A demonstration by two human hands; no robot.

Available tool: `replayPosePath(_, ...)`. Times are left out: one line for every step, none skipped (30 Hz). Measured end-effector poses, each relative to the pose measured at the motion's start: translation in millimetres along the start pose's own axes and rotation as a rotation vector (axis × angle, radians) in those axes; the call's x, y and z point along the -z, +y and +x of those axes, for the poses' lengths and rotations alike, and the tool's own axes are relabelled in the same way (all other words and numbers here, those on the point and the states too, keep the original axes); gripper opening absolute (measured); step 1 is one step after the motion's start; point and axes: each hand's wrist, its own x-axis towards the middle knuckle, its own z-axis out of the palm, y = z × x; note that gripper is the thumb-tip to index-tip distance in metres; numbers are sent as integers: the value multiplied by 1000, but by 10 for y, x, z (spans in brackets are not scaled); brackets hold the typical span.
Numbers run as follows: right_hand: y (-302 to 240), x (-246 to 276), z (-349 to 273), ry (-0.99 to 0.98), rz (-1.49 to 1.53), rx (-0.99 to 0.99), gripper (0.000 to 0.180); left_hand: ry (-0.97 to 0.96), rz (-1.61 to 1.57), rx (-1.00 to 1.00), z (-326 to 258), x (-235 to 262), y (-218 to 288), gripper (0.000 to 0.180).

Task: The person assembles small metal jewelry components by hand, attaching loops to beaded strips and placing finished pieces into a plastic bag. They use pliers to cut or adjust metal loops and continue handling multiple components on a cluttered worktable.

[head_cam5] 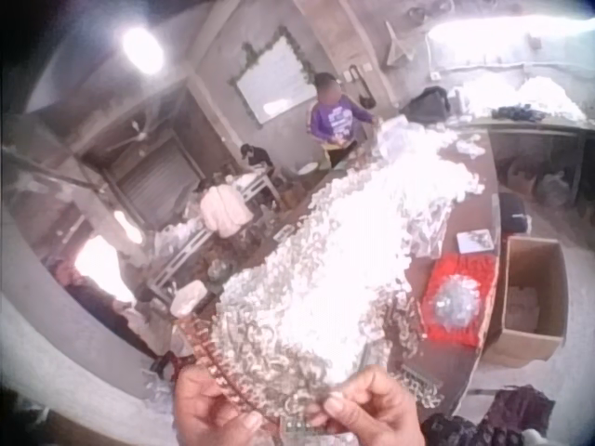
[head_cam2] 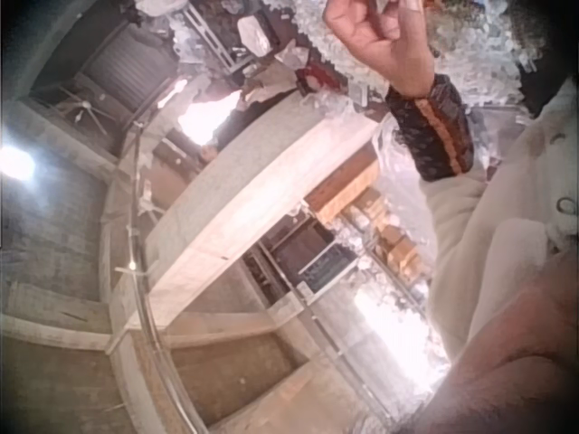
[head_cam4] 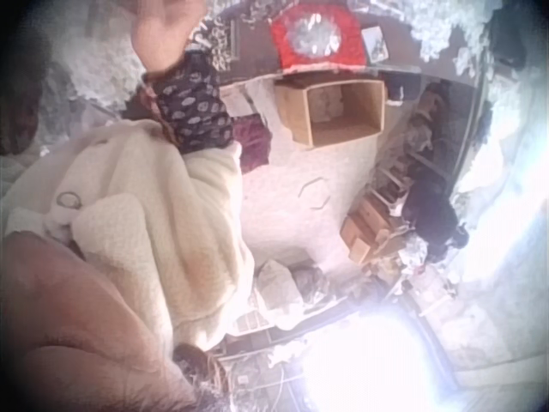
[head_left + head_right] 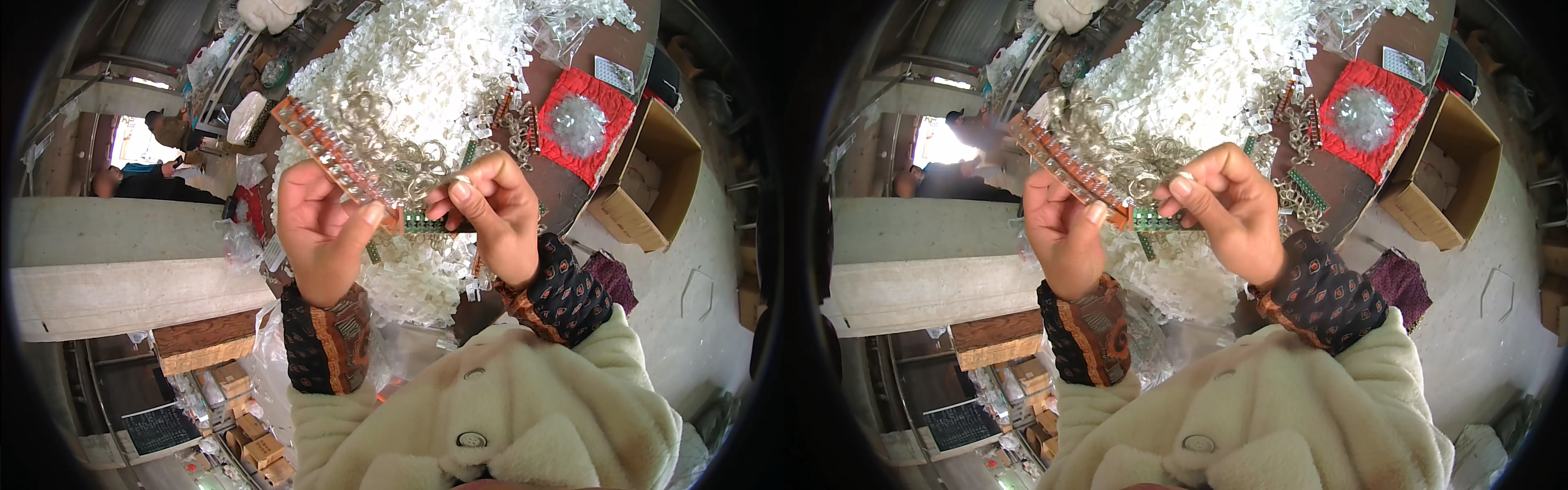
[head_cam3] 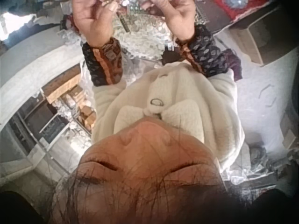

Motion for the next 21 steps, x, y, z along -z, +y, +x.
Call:
replayPosePath(20, -5, 38, -11, 49, -46, 12, -10, -43, 30, 8, 21, 6, 50)
replayPosePath(25, 5, 65, -38, 34, -56, 12, -5, -95, 61, 22, 46, 16, 50)
replayPosePath(42, -8, 74, -39, 37, -35, 13, -19, -124, 71, 15, 35, 0, 50)
replayPosePath(74, -28, 105, -39, 39, -14, 13, -19, -96, 77, 15, 36, -2, 51)
replayPosePath(61, -13, 89, -76, -32, -59, 17, -6, -74, 83, 22, 40, -6, 51)
replayPosePath(74, -22, 88, -100, -116, 11, 21, 7, -51, 87, 15, 28, -18, 51)
replayPosePath(76, -19, 85, -133, -209, 60, 26, 4, -46, 71, 22, 40, -14, 51)
replayPosePath(77, -19, 64, -173, -295, 126, 31, 8, -45, 71, 27, 44, -18, 50)
replayPosePath(84, -16, 70, -221, -349, 175, 46, 13, -45, 73, 18, 45, -20, 50)
replayPosePath(77, -3, 58, -251, -421, 197, 47, 25, -49, 78, 16, 57, -17, 50)
replayPosePath(85, -2, 57, -267, -463, 243, 48, 6, -40, 67, 17, 63, -21, 50)
replayPosePath(87, 5, 58, -285, -516, 272, 49, -5, -34, 63, 18, 78, -15, 49)
replayPosePath(84, 22, 60, -308, -502, 260, 51, -18, -28, 59, 21, 86, -16, 49)
replayPosePath(90, 26, 72, -315, -446, 257, 51, -26, -28, 64, 24, 93, -12, 49)
replayPosePath(85, 41, 75, -320, -403, 222, 51, -33, -28, 69, 28, 103, -1, 49)
replayPosePath(93, 38, 82, -324, -360, 187, 51, -41, -28, 76, 28, 101, 5, 48)
replayPosePath(95, 42, 88, -312, -304, 156, 48, -40, -24, 83, 28, 98, 15, 48)
replayPosePath(103, 32, 84, -301, -249, 125, 46, -40, -21, 91, 25, 85, 20, 48)
replayPosePath(114, 17, 84, -286, -185, 123, 44, -32, -22, 105, 19, 71, 30, 48)
replayPosePath(119, 6, 73, -249, -235, 121, 40, -35, -4, 107, 11, 52, 38, 48)
replayPosePath(141, -31, 60, -210, -276, 147, 37, -29, 9, 114, -5, 17, 36, 48)
